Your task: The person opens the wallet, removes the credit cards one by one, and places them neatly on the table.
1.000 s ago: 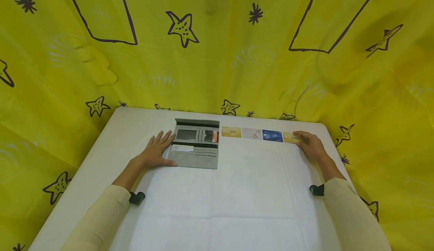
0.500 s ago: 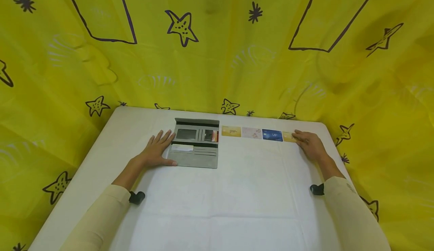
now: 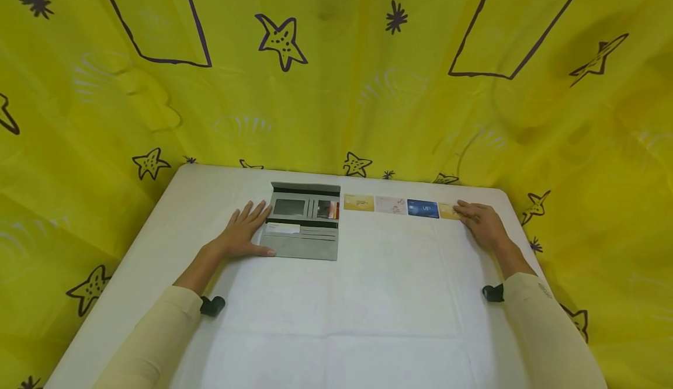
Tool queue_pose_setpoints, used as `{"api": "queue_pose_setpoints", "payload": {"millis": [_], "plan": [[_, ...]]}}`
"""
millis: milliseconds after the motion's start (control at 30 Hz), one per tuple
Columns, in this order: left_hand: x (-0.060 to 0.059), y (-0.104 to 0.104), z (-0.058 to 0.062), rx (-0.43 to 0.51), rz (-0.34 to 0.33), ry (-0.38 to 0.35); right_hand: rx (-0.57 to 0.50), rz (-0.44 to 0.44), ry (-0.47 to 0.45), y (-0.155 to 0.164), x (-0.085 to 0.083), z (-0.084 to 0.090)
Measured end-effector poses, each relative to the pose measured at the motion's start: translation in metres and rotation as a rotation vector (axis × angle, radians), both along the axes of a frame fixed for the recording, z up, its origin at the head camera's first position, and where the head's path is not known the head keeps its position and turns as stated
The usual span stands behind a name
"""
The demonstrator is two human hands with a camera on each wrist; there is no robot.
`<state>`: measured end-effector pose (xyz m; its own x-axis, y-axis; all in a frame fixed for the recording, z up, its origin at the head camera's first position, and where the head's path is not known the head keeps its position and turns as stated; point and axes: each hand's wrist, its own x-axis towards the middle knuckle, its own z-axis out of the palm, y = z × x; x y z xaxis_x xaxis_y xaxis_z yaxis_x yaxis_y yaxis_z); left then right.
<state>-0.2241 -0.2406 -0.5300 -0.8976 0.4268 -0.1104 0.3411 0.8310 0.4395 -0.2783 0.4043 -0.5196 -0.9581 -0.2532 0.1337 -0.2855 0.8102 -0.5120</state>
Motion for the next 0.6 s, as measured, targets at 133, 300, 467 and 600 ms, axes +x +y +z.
{"api": "queue_pose_setpoints", "payload": {"millis": [133,300,467,600], "plan": [[0.0,0.001,0.001,0.003,0.002,-0.004,-0.016,-0.002,0.0,0.0,0.0,0.001],[0.0,0.002,0.002,0.0,0.002,-0.007,-0.067,-0.027,-0.018,-0.005,0.002,0.006],[0.0,0.001,0.001,-0.005,0.005,-0.006,-0.119,-0.078,-0.021,-0.019,0.002,0.011],[0.0,0.001,0.001,-0.011,0.006,-0.003,-0.162,-0.089,0.012,-0.039,0.001,0.013]]}}
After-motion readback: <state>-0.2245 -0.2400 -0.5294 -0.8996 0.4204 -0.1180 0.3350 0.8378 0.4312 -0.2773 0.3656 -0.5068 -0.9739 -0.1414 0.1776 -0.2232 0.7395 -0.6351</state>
